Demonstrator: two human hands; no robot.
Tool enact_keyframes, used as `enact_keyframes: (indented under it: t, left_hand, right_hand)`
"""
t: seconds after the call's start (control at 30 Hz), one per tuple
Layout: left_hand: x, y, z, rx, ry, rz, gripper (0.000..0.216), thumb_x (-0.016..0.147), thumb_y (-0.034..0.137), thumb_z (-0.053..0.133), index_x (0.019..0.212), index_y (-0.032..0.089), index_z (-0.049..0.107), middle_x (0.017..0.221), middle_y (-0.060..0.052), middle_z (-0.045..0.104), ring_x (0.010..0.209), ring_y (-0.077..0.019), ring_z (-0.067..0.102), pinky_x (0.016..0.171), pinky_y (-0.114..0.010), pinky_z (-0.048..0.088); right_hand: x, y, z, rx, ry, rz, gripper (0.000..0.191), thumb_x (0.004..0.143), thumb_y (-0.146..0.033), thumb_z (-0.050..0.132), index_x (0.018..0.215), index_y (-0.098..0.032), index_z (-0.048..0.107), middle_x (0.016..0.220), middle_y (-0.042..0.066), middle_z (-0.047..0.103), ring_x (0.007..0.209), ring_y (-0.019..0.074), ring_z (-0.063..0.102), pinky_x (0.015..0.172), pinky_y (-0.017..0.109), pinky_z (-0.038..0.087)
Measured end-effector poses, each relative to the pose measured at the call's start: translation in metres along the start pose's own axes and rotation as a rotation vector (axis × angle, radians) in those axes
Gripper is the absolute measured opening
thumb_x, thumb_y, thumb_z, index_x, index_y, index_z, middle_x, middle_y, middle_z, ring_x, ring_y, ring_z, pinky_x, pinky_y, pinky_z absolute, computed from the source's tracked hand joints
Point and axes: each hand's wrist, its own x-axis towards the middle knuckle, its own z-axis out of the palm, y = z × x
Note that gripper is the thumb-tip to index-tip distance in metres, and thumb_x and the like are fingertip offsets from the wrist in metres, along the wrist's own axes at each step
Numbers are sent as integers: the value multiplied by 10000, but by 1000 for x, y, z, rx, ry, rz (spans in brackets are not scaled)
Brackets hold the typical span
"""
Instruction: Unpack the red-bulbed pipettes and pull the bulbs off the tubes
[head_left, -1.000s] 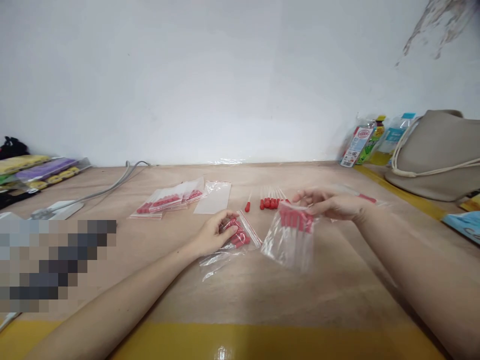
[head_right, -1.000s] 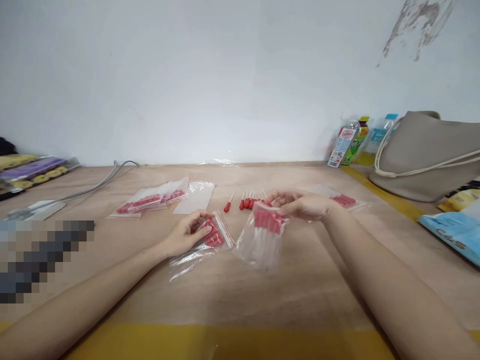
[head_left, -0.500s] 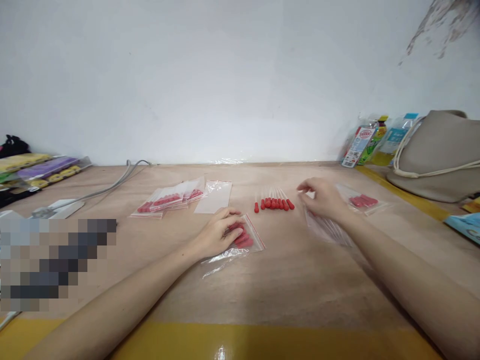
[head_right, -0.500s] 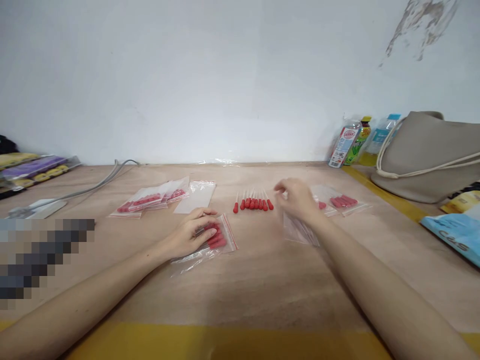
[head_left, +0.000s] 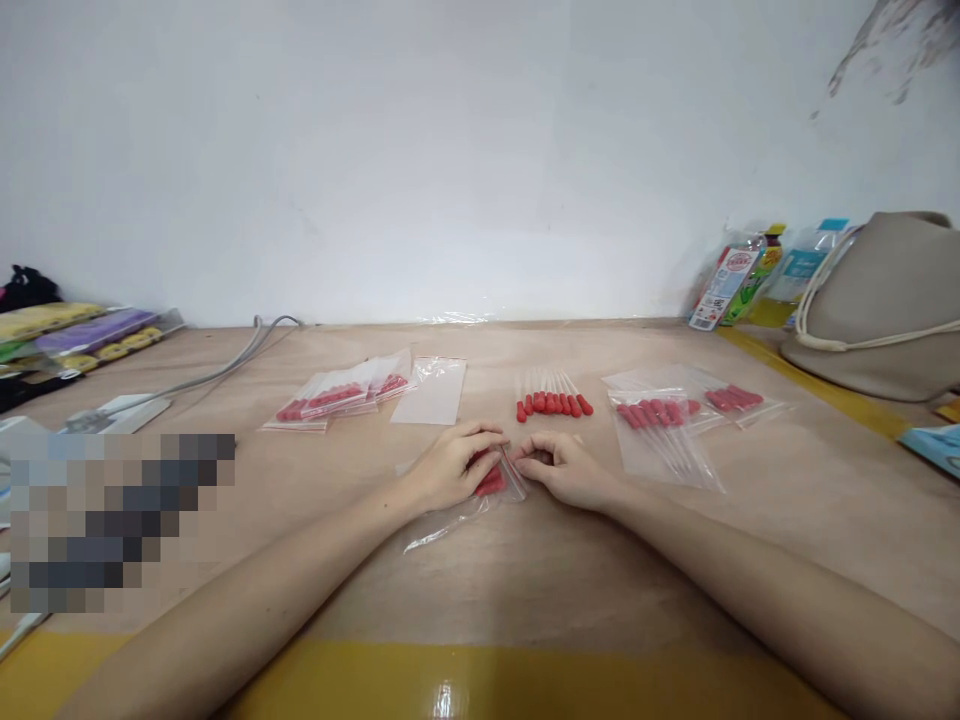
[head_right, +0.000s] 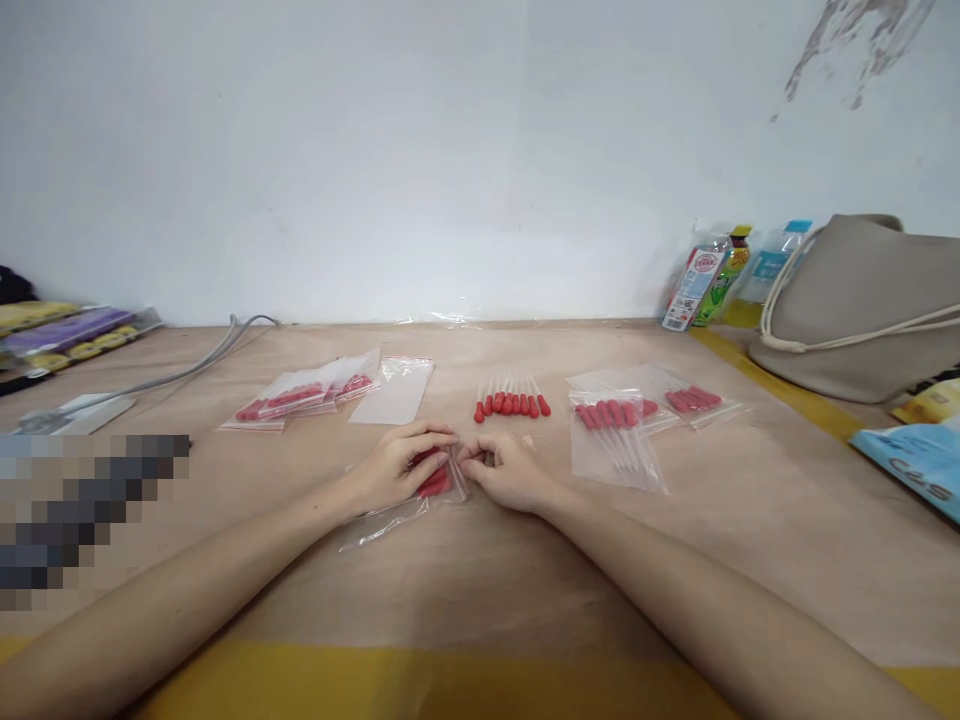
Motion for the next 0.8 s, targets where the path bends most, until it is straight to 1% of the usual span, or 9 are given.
enact_keyframes:
  t: [0.1,0.2,0.3,0.37,0.47,0.6,0.8]
  left_hand:
    - [2,-1,1,-13,1,15,283,853,164,409,1066,209,590,1091,-61,568,982,-162,552,872,-304,442]
    - [3,0,1,-25,0,17,273,846,149,414,1023,209,613,1082,-56,574,959,-155,560,848,-290,450]
    - [2,1,0,-26,10,14,270,834,136,422,1004,202,622,1054,-54,594,940,-151,569,830,-282,458]
    - [2,1,0,-24,15,16,269,830,133,422,992,197,627,1046,-55,600,943,-152,571,829,-280,460]
    - [2,1,1,-30,24,22,262,832,142,429,993,193,629,1042,-58,603,942,-151,574,826,-275,461]
    - [1,-1,1,-41,40,37,227,830,152,449,954,179,637,1009,-60,611,900,-141,584,803,-264,465]
    - [2,-1,1,-38,39,38,179,799,112,471,876,166,624,949,-46,617,863,-133,581,786,-256,458]
  right_hand:
    - [-3,0,1,-15,36,-70,93,717,-205,539,777,-201,611,689,-25,615,626,119,528,649,277,373]
    - [-5,-1,1,-104,132,-183,130,694,-176,564,815,-210,598,725,-18,603,708,138,526,699,297,341]
    - [-7,-4,1,-248,213,-325,83,709,-179,571,772,-223,601,722,-19,597,743,146,493,721,312,288]
    - [-7,-6,1,-319,236,-390,62,719,-171,563,721,-222,600,698,-21,596,727,143,471,717,316,260]
    - [-7,-6,1,-367,263,-435,80,723,-163,560,683,-219,601,646,-25,588,688,135,447,714,318,244]
    - [-5,-3,2,-364,305,-453,68,717,-177,582,661,-212,600,641,-29,589,686,128,441,713,313,241]
    - [-2,1,3,-373,344,-523,102,745,-174,569,701,-232,640,660,-25,599,678,120,428,704,314,233]
